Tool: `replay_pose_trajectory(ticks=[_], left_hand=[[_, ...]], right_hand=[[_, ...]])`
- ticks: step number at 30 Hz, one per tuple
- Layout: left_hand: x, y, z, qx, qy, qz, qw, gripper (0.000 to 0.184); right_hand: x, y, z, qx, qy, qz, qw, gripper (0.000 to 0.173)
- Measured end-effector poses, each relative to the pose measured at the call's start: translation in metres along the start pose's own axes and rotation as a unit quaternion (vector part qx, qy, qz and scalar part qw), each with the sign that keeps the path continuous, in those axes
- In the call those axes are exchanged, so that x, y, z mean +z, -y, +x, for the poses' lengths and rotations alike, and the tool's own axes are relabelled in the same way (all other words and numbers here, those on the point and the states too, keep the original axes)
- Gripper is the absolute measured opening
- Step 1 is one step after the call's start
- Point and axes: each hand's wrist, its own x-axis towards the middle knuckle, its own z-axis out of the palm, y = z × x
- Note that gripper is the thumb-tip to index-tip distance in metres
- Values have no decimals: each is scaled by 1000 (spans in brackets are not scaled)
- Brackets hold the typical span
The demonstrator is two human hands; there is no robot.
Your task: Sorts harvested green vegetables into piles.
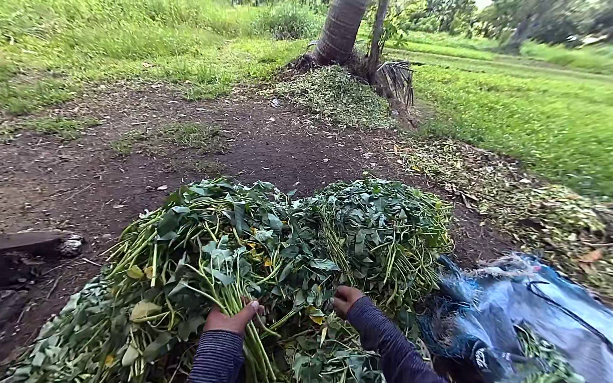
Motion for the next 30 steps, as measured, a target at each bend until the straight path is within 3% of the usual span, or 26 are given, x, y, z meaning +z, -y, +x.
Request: replay_pose_trajectory(ticks=[3, 5, 8, 9, 11, 14, 19, 21, 24, 26, 30], left_hand=[[-13, -12, 0, 5, -21, -70, 997, 37], [-19, -10, 10, -25, -54, -101, 993, 35], [-18, -6, 23, -45, -61, -109, 991, 31], [-18, -2, 28, -48, -48, -104, 992, 31], [-14, 1, 34, -52, -30, -89, 994, 33], [-10, -6, 32, -60, -24, -71, 995, 37], [-16, -7, 31, -56, -44, -71, 995, 44], [-18, -8, 31, -55, -51, -73, 994, 44], [-18, -17, 24, -55, -68, -92, 992, 40], [-21, -21, 20, -52, -63, -120, 989, 30], [-36, -24, 4, -54, -80, -139, 986, 28]], right_hand=[[-42, -11, 63, 67, -160, 29, 984, 38], [-50, -20, 101, 87, -209, 30, 974, 44], [-44, -21, 136, 129, -189, -1, 974, 86], [-42, -18, 141, 146, -176, -27, 973, 93], [-47, -13, 143, 140, -156, -49, 977, 84], [-65, 10, 123, 76, -161, 13, 984, 68], [-84, 59, 17, -11, -208, 8, 978, 60], [-69, 50, -15, -6, -138, -63, 988, 66], [-30, -15, -9, -2, 39, -164, 986, 72], [-27, -38, 4, 18, 18, -161, 987, 62], [-29, -28, 34, 6, -159, 2, 987, 36]])
